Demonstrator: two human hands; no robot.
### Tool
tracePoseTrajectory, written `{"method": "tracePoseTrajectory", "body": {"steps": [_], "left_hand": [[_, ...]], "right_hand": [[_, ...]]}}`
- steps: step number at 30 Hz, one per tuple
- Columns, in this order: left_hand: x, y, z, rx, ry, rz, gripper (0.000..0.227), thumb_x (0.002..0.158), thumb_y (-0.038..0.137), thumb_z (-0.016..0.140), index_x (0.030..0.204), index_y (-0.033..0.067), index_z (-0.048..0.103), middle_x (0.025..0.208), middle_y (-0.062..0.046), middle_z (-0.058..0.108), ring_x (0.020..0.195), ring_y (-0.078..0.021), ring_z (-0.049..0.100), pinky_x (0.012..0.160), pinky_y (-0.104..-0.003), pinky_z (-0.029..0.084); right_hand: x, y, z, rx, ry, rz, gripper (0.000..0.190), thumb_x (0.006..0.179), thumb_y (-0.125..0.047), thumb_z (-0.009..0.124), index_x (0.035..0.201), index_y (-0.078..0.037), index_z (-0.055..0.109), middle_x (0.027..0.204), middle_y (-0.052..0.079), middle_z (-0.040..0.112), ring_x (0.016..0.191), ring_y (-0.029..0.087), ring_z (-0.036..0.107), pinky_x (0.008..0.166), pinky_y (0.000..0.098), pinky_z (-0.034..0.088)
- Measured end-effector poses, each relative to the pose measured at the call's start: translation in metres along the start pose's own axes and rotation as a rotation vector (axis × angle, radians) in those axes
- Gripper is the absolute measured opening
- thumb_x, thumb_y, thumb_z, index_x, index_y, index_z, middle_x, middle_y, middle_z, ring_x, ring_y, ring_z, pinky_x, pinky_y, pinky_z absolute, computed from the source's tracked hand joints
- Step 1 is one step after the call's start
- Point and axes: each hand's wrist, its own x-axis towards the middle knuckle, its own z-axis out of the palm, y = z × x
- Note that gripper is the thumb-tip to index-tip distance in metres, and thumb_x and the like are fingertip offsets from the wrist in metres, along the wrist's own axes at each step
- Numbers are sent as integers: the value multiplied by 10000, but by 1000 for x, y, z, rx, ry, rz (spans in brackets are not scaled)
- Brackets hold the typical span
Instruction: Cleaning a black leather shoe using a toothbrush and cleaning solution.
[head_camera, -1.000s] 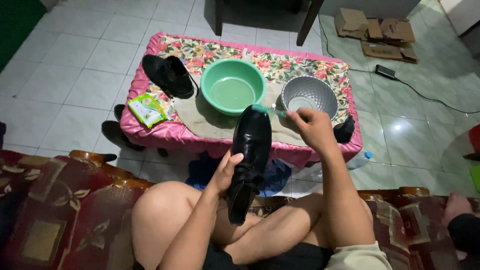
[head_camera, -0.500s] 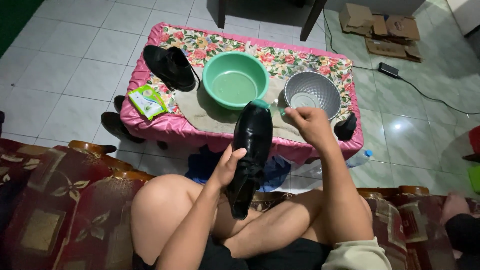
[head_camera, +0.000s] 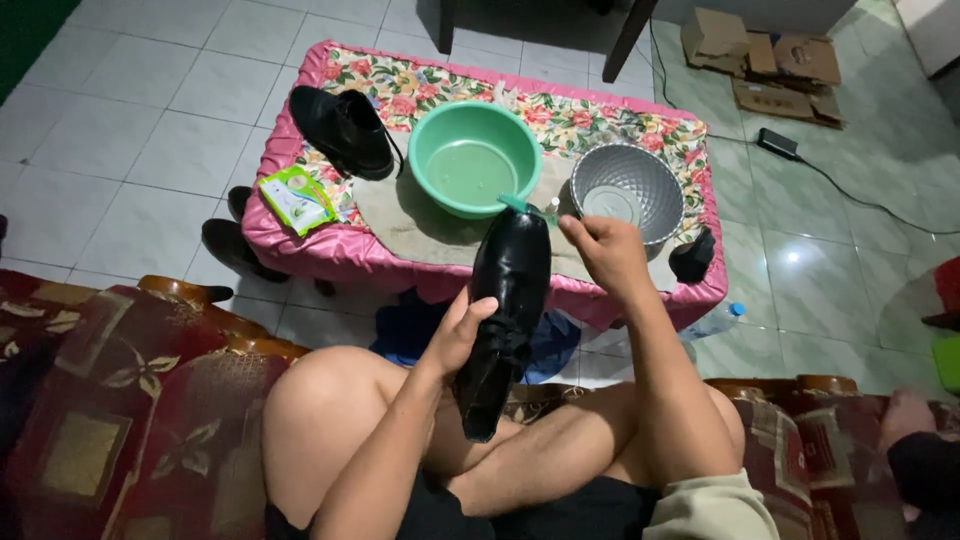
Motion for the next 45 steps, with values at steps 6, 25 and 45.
{"method": "tracePoseTrajectory", "body": {"steps": [6, 25, 45], "left_hand": [[1, 6, 11, -46, 41, -117, 654, 958, 446, 607, 1467, 43, 521, 1409, -216, 575, 1235, -330, 570, 1102, -504, 429], [8, 10, 3, -884, 229, -320, 568, 866, 522, 681, 1165, 39, 680, 1117, -225, 707, 979, -355, 671, 995, -486, 517], [15, 53, 2, -788, 834, -377, 245, 686, 229, 776, 846, 93, 648, 778, -95, 628, 707, -248, 633, 603, -420, 530]], "right_hand": [[-6, -15, -33, -8, -6, 1, 491, 1000, -431, 692, 621, -125, 625, 506, 127, 447, 533, 261, 443, 564, 363, 388], [-9, -21, -33, 118, -209, 14, 382, 1001, -313, 675, 711, -65, 658, 570, 32, 491, 605, 191, 432, 608, 320, 365], [203, 58, 146, -679, -297, -23, 358, 821, -86, 646, 1168, -57, 731, 973, 258, 721, 962, 449, 733, 812, 590, 591]]}}
